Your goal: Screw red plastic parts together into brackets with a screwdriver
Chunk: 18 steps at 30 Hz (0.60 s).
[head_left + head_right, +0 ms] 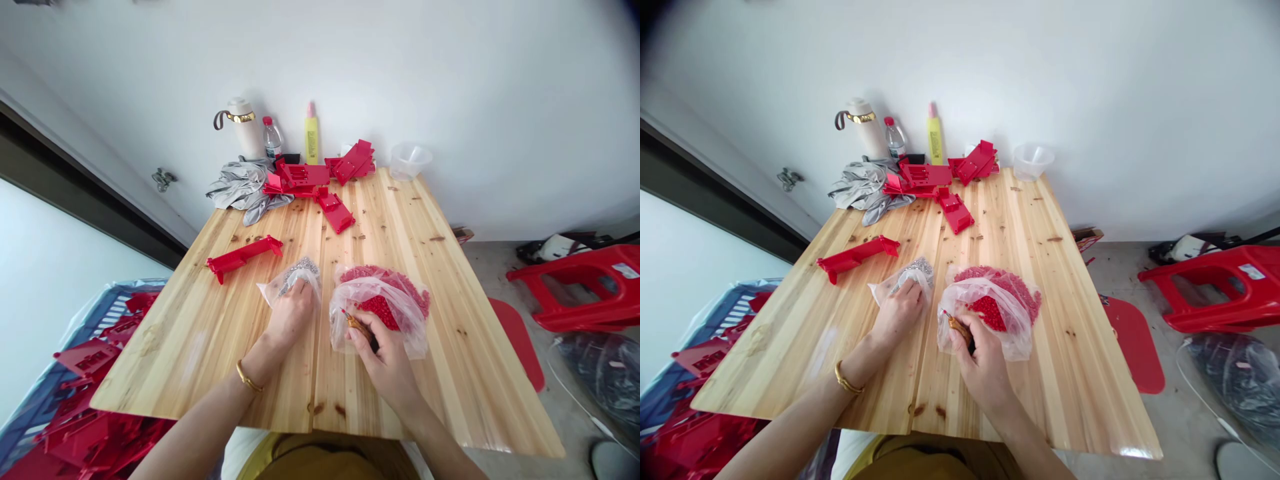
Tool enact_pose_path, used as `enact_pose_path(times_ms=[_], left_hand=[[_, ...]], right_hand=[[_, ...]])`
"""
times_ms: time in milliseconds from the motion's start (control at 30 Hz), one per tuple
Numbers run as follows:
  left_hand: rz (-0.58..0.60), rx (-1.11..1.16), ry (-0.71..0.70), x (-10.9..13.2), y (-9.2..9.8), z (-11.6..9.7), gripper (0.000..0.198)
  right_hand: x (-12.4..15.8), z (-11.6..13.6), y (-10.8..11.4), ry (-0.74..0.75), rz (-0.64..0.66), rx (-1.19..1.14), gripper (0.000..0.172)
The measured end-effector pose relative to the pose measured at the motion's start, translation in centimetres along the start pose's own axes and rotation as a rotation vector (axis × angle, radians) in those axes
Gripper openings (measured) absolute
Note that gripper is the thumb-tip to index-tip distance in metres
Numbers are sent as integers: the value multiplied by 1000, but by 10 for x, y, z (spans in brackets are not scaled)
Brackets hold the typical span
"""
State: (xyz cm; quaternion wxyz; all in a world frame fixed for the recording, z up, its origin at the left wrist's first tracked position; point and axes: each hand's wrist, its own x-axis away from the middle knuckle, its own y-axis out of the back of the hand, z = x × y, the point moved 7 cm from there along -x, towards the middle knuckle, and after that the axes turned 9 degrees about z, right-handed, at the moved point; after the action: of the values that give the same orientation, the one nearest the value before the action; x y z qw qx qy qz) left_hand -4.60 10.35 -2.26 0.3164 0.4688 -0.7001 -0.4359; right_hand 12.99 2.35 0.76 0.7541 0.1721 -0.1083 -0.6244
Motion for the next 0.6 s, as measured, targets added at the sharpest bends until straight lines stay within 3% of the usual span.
enact_pose_path(times_ms=[367, 600], left_hand=[[89, -214, 108, -1, -6, -14, 25], [73, -184, 65, 1, -1, -4, 23]], right_hand=[[-5, 8, -11, 33, 31, 34, 19], [-4, 6, -9, 39, 19, 25, 17]])
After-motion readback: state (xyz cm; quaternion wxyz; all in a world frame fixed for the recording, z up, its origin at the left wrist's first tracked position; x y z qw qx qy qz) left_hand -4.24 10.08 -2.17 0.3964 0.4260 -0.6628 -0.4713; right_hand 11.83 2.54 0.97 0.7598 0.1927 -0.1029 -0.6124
